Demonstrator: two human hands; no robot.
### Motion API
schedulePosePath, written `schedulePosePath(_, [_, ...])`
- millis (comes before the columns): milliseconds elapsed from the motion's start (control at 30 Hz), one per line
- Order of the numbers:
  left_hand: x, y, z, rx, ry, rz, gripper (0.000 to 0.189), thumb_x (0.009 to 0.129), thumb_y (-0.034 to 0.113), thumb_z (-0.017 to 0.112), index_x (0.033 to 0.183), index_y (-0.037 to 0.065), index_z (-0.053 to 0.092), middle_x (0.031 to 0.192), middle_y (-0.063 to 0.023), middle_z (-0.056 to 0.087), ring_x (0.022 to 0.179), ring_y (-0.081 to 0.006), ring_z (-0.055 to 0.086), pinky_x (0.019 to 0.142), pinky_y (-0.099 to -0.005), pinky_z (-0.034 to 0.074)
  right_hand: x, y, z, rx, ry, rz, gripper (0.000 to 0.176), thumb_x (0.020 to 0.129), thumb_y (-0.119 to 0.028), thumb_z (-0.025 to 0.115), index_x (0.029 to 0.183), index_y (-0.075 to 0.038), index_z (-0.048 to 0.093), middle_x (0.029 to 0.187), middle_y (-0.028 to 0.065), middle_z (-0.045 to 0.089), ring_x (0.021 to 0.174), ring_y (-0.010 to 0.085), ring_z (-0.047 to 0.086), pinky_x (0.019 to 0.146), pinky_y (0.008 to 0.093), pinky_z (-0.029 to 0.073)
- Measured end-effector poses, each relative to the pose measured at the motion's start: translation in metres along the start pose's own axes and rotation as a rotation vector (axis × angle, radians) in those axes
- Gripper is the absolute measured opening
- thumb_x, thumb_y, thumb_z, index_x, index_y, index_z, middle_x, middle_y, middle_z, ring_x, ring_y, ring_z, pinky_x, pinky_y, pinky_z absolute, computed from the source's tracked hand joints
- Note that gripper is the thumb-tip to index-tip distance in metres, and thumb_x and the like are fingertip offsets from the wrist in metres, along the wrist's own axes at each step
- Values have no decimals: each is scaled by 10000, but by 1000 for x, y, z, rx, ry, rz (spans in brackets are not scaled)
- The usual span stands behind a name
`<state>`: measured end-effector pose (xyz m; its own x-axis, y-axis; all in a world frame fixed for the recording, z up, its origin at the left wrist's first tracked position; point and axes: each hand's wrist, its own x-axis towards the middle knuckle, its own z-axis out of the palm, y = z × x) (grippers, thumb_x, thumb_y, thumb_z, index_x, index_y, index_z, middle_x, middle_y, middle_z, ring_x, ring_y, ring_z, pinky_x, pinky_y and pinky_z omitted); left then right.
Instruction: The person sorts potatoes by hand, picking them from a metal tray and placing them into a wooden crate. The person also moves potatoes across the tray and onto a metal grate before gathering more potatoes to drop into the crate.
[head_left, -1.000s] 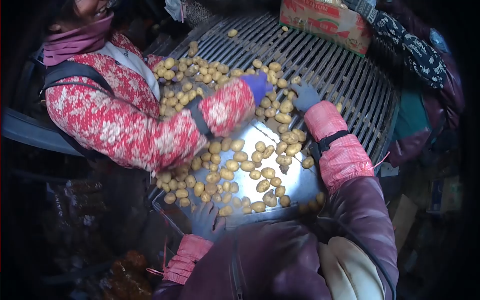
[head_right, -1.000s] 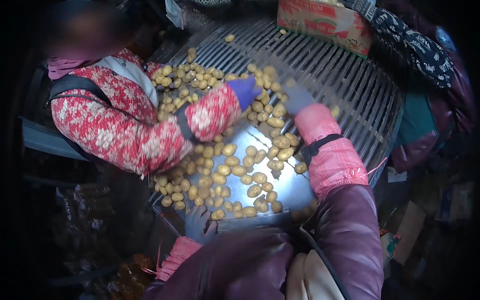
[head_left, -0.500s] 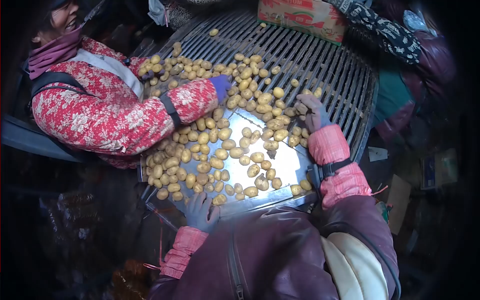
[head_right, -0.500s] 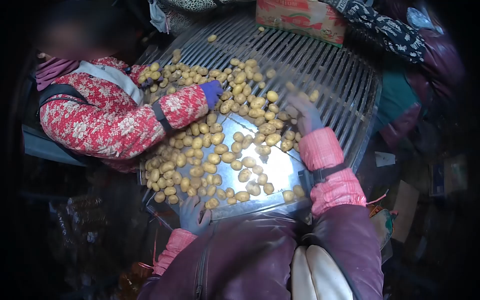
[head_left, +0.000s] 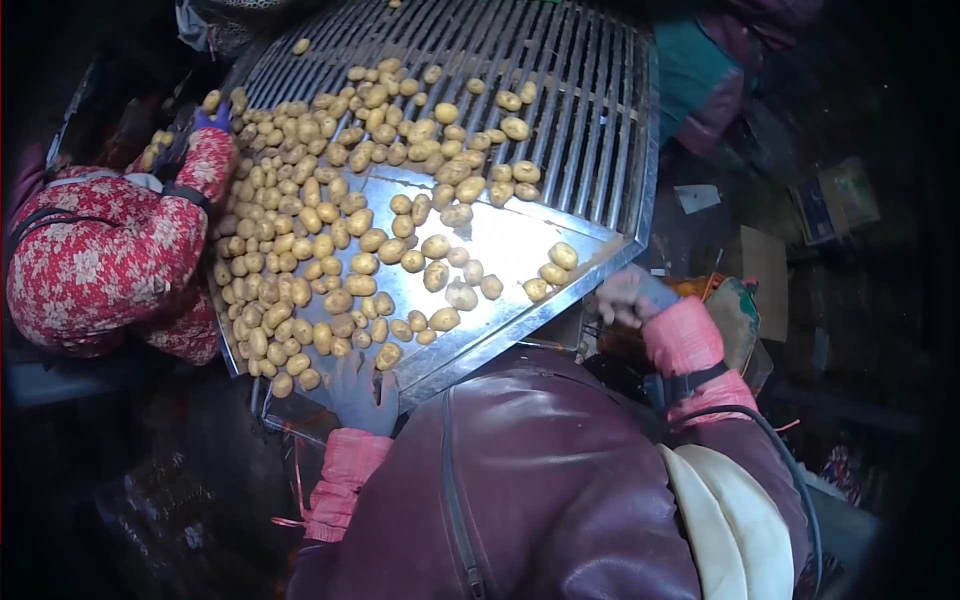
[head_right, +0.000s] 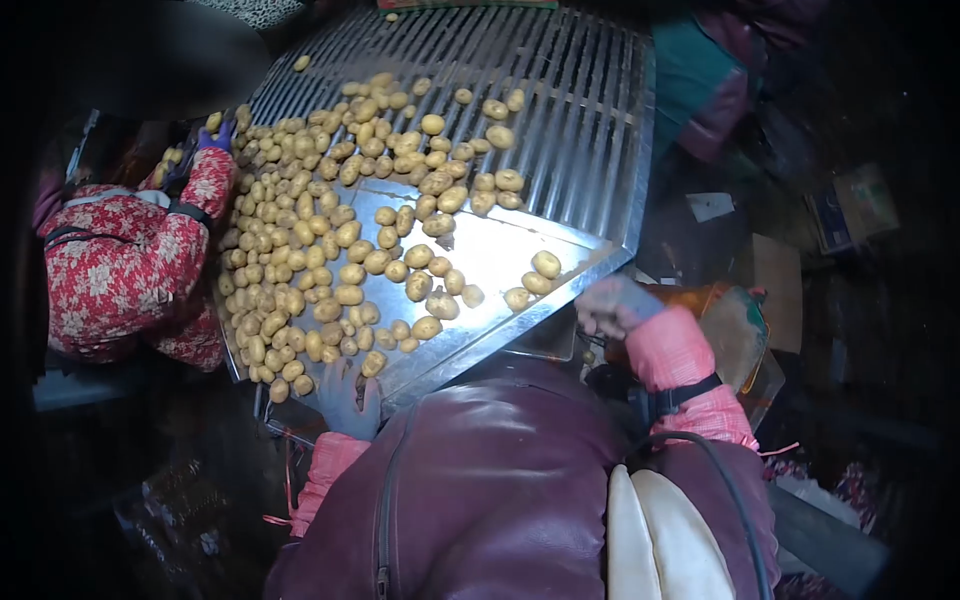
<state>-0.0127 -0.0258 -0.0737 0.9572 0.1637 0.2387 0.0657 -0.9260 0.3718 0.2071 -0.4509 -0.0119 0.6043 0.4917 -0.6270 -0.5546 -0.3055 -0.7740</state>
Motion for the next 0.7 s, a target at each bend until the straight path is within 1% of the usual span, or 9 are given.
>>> schedulePosePath(67, [-2,0,1,23,12,0,353,824,222,691,1102,8,646,1243,-211,565,1181,-409,511,992,-556,384,3,34,10,-148,19,269,244,889,-271,709,833,-37,670,687,55,658,419,81,470,395,240,336])
schedulePosePath(133, [7,5,-7,-53,-127,-47,361,836,234,678,1116,9,641,1252,-210,564,1185,-410,506,997,-555,383,37,120,2,125,-3,22,267,906,-288,698,1011,-43,683,886,59,711,596,83,595,473,224,413])
schedulePosePath(200, [7,6,-12,-28,-120,-66,371,844,246,668,1124,6,634,1259,-209,562,1190,-414,500,1000,-554,382,43,74,50,261,243,-63,363,903,-245,701,1210,-60,646,1096,45,694,853,115,652,626,243,505])
schedulePosePath(233, [0,6,-5,29,-61,-43,375,847,252,663,1126,3,630,1261,-209,561,1192,-417,497,1000,-553,381,45,68,52,277,187,-15,518,873,-163,709,1358,-70,554,1302,78,613,1141,195,605,840,336,561])
schedulePosePath(333, [3,0,-14,47,-44,-45,394,851,261,663,1138,-5,620,1280,-210,556,1208,-429,484,1011,-553,375,47,63,68,505,223,-166,563,901,-112,641,1433,-78,461,1373,80,568,1203,245,584,936,396,527])
schedulePosePath(400, [-1,7,-6,6,-77,-49,408,856,256,666,1167,-2,615,1302,-212,548,1227,-432,476,1023,-547,370,50,76,56,446,236,-101,528,919,-73,582,1432,-72,460,1397,89,548,1236,266,565,974,446,504])
schedulePosePath(533, [-8,2,5,23,-32,1,417,861,249,673,1206,21,621,1291,-213,562,1220,-432,494,1022,-537,383,55,79,51,146,217,33,518,935,-86,549,1444,-81,449,1358,58,564,1152,216,591,865,460,544])
schedulePosePath(600, [-14,-14,17,41,56,33,416,858,260,680,1198,26,627,1263,-215,577,1195,-430,510,1013,-537,392,30,47,80,245,155,-9,487,935,-147,580,1404,-65,473,1302,53,584,1075,169,606,711,377,569])
schedulePosePath(700, [-7,-7,-2,-24,-19,-22,439,844,273,700,1208,39,623,1230,-216,596,1187,-428,520,1025,-532,390,28,20,49,-231,-343,184,210,909,-226,675,1047,-67,675,886,39,688,819,158,681,607,304,554])
